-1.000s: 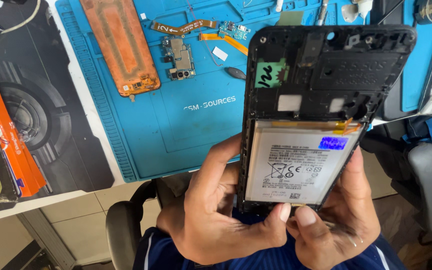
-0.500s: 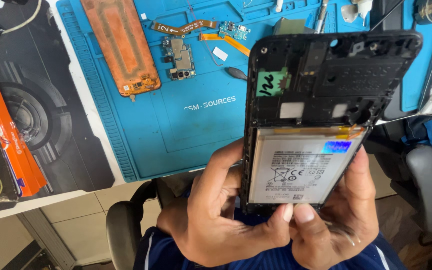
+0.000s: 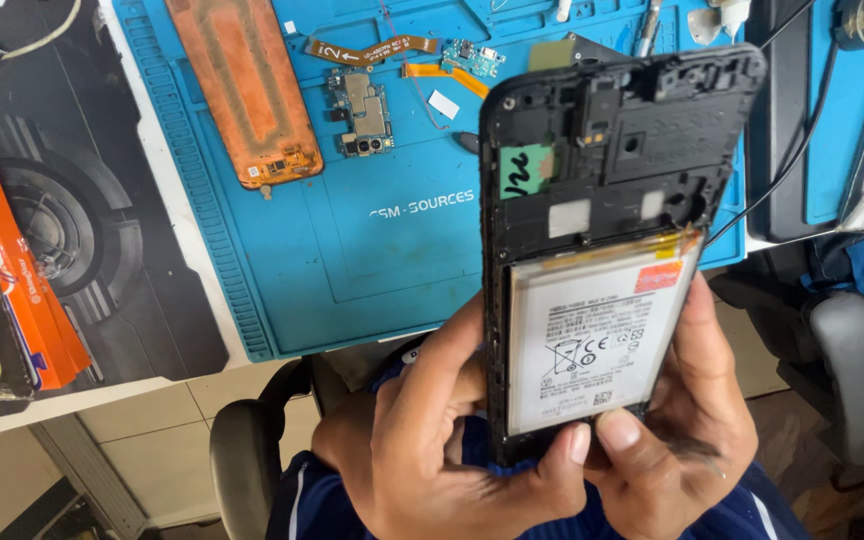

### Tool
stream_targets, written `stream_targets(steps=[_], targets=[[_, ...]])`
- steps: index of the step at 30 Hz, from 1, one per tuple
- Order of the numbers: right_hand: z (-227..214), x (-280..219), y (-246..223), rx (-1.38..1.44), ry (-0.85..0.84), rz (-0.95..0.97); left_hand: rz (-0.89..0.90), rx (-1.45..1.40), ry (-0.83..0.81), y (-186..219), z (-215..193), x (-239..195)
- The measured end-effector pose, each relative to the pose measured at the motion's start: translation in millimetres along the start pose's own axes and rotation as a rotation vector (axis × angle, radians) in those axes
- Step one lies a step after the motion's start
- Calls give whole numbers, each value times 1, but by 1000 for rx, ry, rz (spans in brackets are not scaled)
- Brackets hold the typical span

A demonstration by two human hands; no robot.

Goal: The person works on a disassembled mobile phone, using tweezers to manipulate internal components and ribbon cables. They adjust the battery connector and handle a flexible ribbon cable, then place the phone on the workbench.

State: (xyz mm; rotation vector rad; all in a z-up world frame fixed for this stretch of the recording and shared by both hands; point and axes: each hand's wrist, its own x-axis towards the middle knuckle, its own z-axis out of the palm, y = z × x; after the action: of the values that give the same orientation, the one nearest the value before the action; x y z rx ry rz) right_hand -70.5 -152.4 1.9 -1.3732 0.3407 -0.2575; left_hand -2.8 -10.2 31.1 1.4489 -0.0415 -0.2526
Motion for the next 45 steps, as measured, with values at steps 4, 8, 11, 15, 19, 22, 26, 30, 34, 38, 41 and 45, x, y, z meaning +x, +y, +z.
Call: stream_targets(steps=[4,8,11,15,19,22,26,30,34,38,41,45], targets=[[-7,5,-1,156,-53,124,125,378,82,4,3,-3],[-6,8,5,297,-79,110,116,630,21,14,-3,-11],[-9,10,3,311,-66,201,120,530,-18,16,-8,-13],[-10,11,0,467,-102,219,118,502,-107,17,-14,-15],[-9,15,1,598,-164,218,151,434,-175,14,-19,-14],[-7,18,4,573,-148,209,223,483,-125,12,-14,-13],[-9,21,5,503,-125,264,316,657,-17,17,-4,-15],[-17,24,4,458,-143,327,353,805,-20,20,-4,-15],[-22,22,3,410,-158,346,367,798,-83,19,-8,-12],[-23,21,5,412,-153,326,430,883,-43,20,-8,-7],[-23,21,6,408,-132,326,429,860,-18,26,-6,-3],[-23,19,7,459,-133,316,419,836,8,28,-3,-1]])
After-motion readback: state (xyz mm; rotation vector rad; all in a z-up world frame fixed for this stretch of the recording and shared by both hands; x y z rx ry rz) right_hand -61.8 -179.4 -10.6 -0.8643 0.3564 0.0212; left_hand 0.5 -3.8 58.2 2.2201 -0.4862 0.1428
